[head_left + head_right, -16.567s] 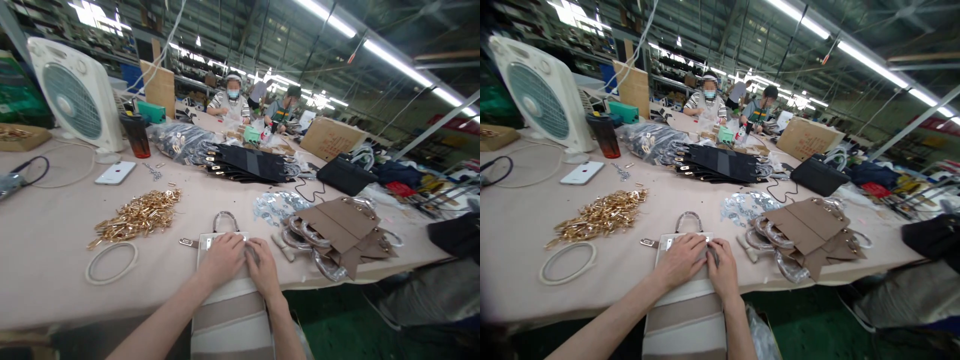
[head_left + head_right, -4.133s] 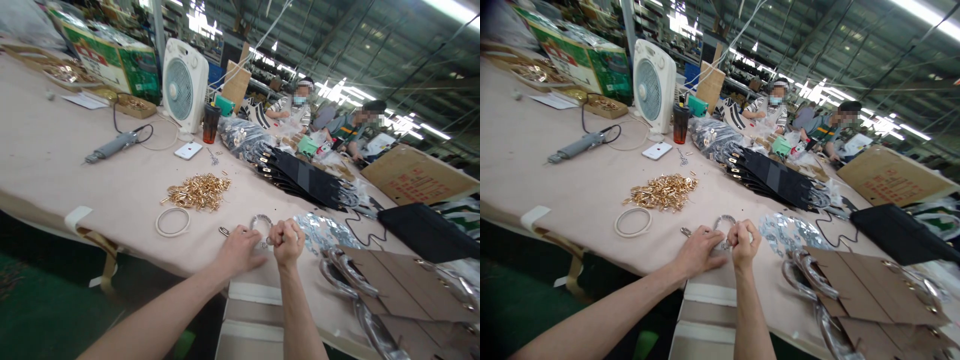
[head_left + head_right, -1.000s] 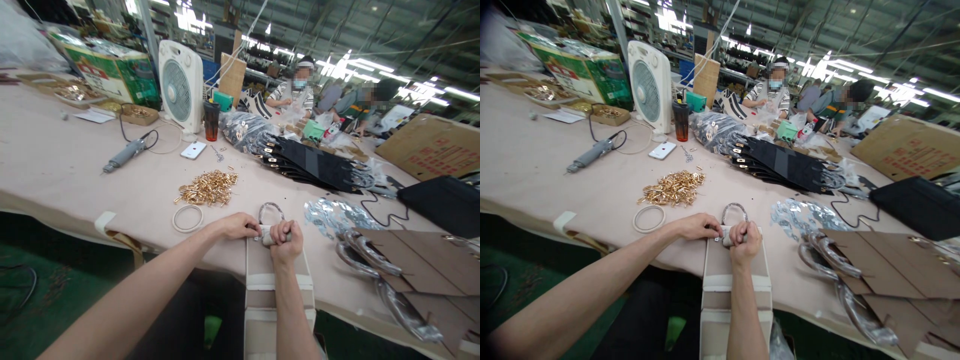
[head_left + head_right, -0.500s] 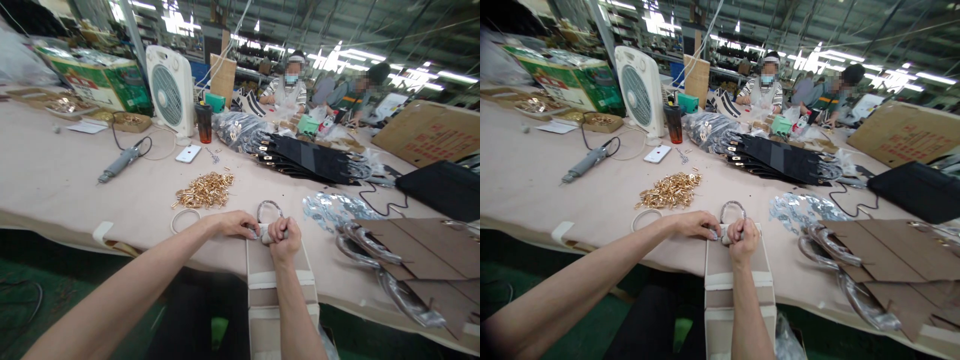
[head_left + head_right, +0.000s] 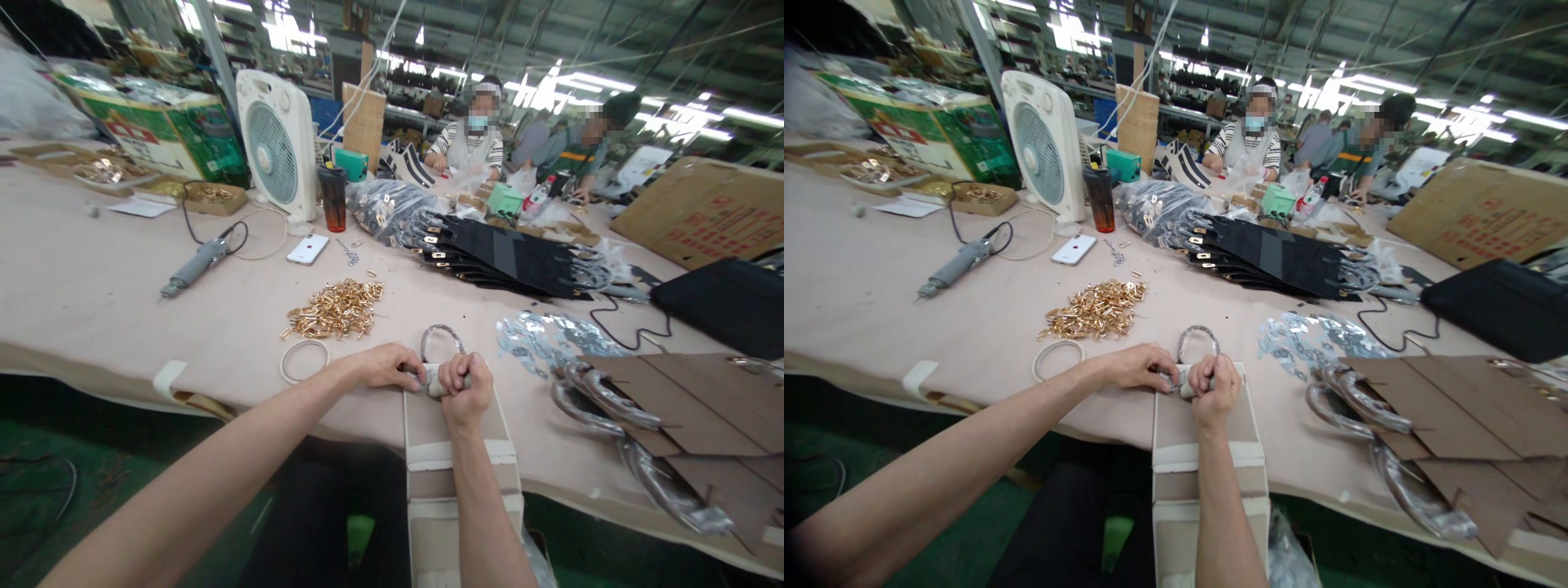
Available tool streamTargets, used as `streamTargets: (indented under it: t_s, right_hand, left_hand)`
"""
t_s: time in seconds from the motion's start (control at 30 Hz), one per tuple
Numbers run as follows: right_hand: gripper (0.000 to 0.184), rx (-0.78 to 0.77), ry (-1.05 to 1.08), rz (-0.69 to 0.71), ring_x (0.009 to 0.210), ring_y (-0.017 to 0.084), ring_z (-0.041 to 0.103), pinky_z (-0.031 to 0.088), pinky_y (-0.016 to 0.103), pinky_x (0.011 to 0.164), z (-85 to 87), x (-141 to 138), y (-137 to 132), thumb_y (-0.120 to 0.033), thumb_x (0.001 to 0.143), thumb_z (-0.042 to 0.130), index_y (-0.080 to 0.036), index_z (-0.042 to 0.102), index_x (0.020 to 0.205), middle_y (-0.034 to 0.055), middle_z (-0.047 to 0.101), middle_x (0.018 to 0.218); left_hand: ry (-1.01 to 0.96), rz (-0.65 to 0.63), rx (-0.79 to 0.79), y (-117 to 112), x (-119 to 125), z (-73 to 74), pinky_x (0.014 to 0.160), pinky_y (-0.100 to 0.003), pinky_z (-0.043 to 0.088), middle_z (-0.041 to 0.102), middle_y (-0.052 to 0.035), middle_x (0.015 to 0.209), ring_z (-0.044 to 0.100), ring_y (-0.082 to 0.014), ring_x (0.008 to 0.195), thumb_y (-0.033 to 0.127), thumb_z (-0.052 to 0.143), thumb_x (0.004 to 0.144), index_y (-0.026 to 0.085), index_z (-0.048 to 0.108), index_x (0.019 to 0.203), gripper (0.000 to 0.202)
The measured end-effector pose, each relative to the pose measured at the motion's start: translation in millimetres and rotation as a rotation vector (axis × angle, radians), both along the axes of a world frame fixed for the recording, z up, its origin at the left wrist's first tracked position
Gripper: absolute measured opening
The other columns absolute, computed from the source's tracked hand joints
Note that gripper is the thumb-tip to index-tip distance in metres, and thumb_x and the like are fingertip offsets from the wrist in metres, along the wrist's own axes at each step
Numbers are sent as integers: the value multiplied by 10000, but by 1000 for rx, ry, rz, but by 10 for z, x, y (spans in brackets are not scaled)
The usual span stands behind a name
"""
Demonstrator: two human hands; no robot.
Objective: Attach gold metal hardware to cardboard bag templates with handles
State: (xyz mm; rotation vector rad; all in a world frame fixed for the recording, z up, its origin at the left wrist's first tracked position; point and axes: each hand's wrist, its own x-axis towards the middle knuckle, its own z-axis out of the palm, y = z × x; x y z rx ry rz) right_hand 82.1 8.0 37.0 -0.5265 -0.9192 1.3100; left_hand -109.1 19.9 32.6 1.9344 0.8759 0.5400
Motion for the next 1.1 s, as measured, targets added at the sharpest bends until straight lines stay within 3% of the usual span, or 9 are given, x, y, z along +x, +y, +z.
streamTargets:
  t_s: [0.23,0.53,0.6,0.67,0.77,0.83,0.93,1.1]
  right_hand:
    - [385,-7,13,16,363,60,262,236,200,394,-2,9,-4,-416,985,571,-213,494,667,-98,345,493]
    - [379,-19,-13,5,367,60,249,247,202,399,69,44,-27,-425,969,588,-219,479,670,-104,348,493]
    - [372,-73,-138,-15,379,65,266,232,207,401,124,138,-67,-433,966,607,-219,503,681,-100,370,500]
    - [324,-107,-431,-24,424,85,355,269,223,426,185,261,-122,-418,934,673,-214,570,705,-76,453,532]
    - [123,-19,-965,-4,629,163,578,429,283,598,247,413,-212,-313,841,773,-217,708,800,-10,652,692]
    - [71,67,-1163,5,768,218,649,469,332,732,247,449,-259,-236,804,774,-239,753,872,10,720,802]
    - [145,136,-1238,2,820,246,663,469,358,781,189,420,-288,-188,783,750,-270,758,902,12,740,859]
    - [55,126,-1316,-4,801,247,666,441,334,733,98,344,-293,-262,810,766,-289,727,839,8,755,857]
  left_hand:
    - [30,18,-55,43,20,-1,733,-220,433,739,1,841,605,-147,771,501,815,810,207,824,1035,371]
    - [-15,4,-44,-4,-24,15,748,-237,436,740,-13,860,601,-149,773,502,770,861,211,816,1070,362]
    - [-25,15,-43,-21,-23,14,756,-241,441,741,-18,852,607,-154,777,499,761,873,206,816,1062,353]
    - [-37,22,-45,-34,-19,13,768,-241,447,749,-24,868,620,-159,795,501,739,894,201,813,1069,355]
    - [-57,18,-51,-43,-15,6,791,-237,454,765,-35,920,643,-164,837,513,711,917,198,806,1096,374]
    - [-69,12,-64,-46,-18,0,798,-234,456,768,-36,934,648,-167,851,525,712,914,197,805,1100,389]
    - [-92,6,-90,-49,-24,-5,790,-237,461,764,-30,904,643,-168,832,537,730,896,194,804,1093,402]
    - [-136,15,-102,-44,-31,0,765,-239,464,744,-21,811,628,-165,774,535,790,839,180,814,1028,403]
